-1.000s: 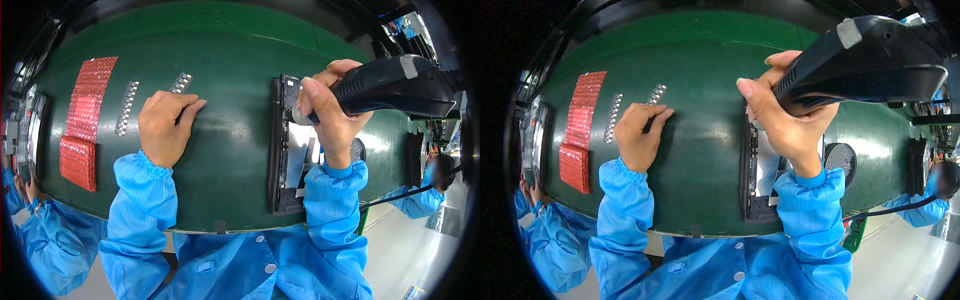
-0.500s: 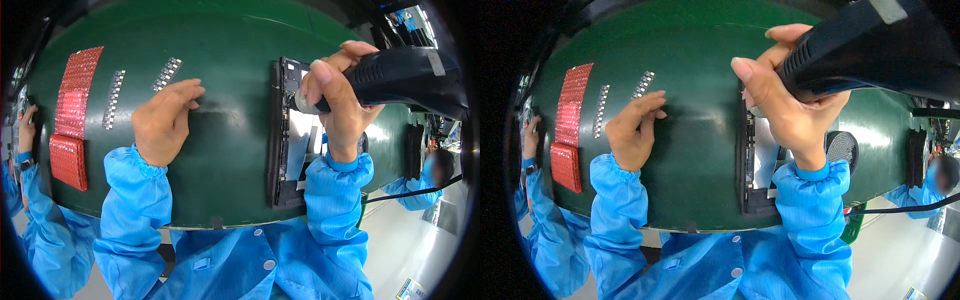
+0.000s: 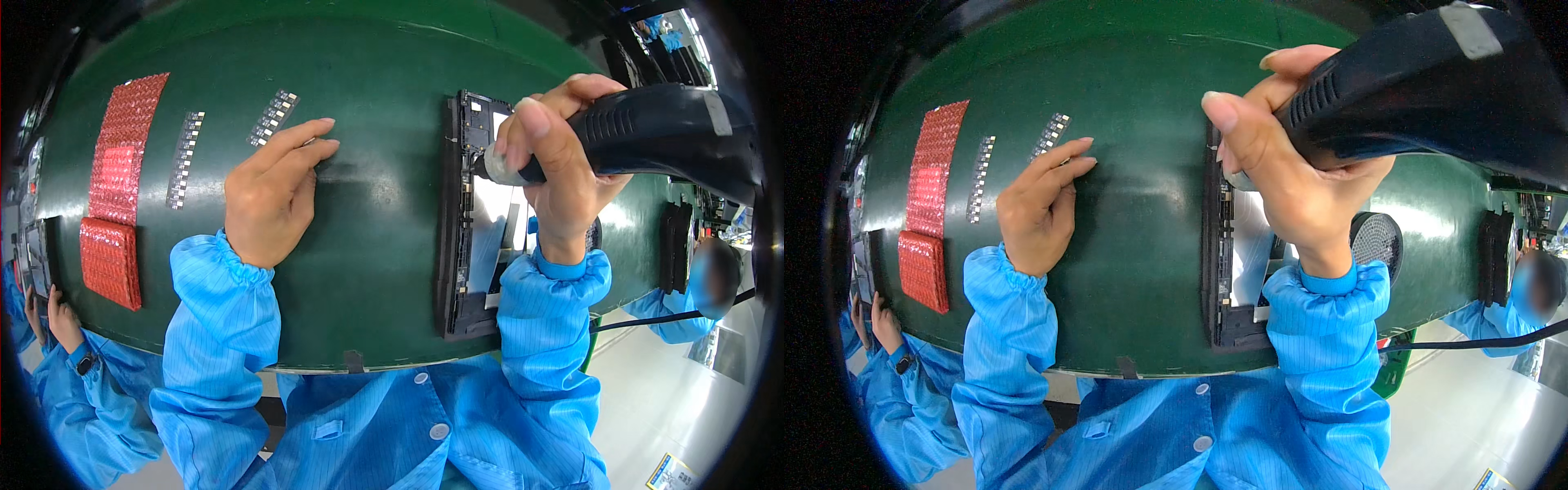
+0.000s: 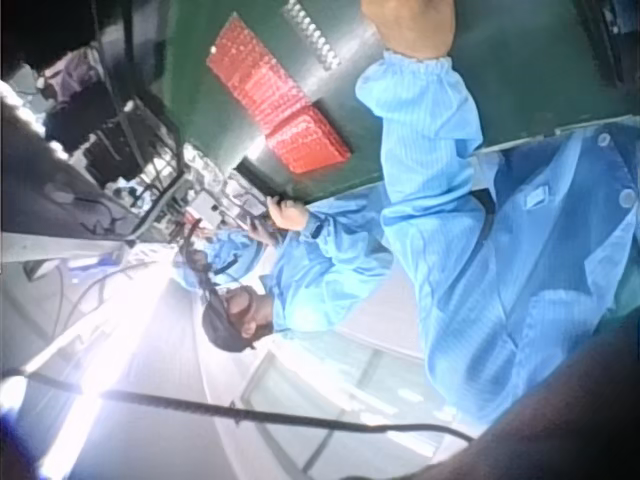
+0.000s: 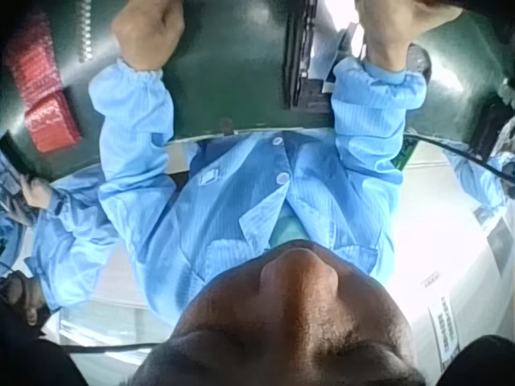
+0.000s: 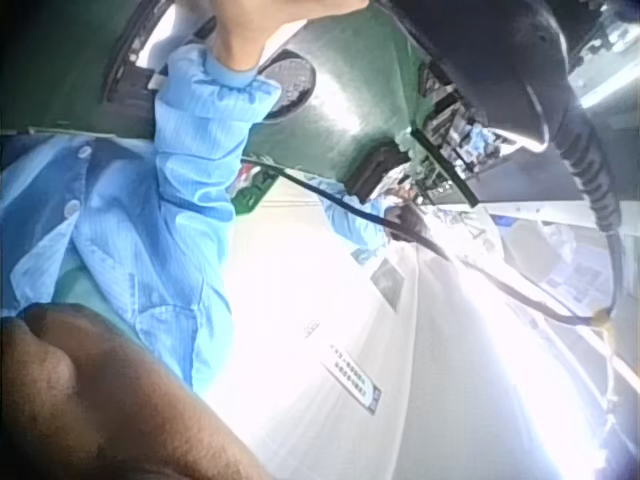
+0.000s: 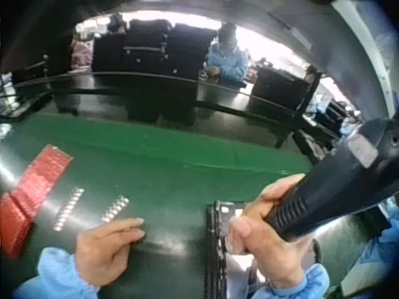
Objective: Assembling the internal components of a tablet device using an electric screwdriver.
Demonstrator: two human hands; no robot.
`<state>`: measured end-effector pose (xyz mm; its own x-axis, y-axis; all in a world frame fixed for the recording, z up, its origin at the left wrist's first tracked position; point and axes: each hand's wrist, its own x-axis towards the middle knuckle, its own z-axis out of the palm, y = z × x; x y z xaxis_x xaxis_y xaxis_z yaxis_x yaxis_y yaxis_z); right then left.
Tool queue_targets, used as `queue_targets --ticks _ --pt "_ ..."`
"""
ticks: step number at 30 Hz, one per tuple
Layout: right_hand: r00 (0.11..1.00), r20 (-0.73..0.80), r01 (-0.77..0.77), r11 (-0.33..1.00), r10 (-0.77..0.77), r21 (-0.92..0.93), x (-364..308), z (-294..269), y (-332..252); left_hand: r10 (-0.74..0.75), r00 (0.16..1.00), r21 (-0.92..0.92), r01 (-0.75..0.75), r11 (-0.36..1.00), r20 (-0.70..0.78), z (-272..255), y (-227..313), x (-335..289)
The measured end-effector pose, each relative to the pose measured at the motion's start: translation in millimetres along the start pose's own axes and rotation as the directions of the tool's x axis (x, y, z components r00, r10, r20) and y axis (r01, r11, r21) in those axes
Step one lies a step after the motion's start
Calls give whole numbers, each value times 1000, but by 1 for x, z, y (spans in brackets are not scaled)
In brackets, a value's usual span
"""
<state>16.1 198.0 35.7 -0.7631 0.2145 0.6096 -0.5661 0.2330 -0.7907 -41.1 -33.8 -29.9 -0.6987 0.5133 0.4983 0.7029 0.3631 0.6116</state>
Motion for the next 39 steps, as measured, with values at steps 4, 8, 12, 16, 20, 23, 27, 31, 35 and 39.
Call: queue_targets --ticks 4,8,12,16,20,23,27,31,35,39 --pt "999 -23 -27 1000 27 0 -2 -1 -4 32 999 1 -32 999 -13 2 1 0" --pt "995 -96 -25 993 36 115 -3 3 -7 19 1000 14 -19 1000 0 1 0 0" --pt "984 -177 23 996 -8 83 1 -4 -17 4 1000 1 -4 1000 0 3 -1 0" --pt "966 -233 147 980 -112 138 11 -29 -27 2 1000 14 -2 1000 -9 6 0 2" --pt "977 -134 168 986 -168 -16 0 -81 -35 -29 999 -6 29 1000 -21 4 3 -1" --pt "936 -273 171 966 -221 -196 -14 -141 -47 69 994 61 -64 996 -81 10 7 7" --pt "866 -474 -168 799 -159 -577 -31 -191 -51 155 981 146 -138 980 -115 18 30 -2" --pt "824 -557 -270 796 -99 -541 -48 -239 -49 213 650 78 -389 918 729 50 107 -16" --pt "803 -581 -222 835 -137 -504 -46 -256 -58 554 759 -170 -530 831 343 83 150 -55" --pt "730 -677 -398 749 -91 -530 -48 -247 -36 469 802 -15 -500 866 370 98 134 -28"
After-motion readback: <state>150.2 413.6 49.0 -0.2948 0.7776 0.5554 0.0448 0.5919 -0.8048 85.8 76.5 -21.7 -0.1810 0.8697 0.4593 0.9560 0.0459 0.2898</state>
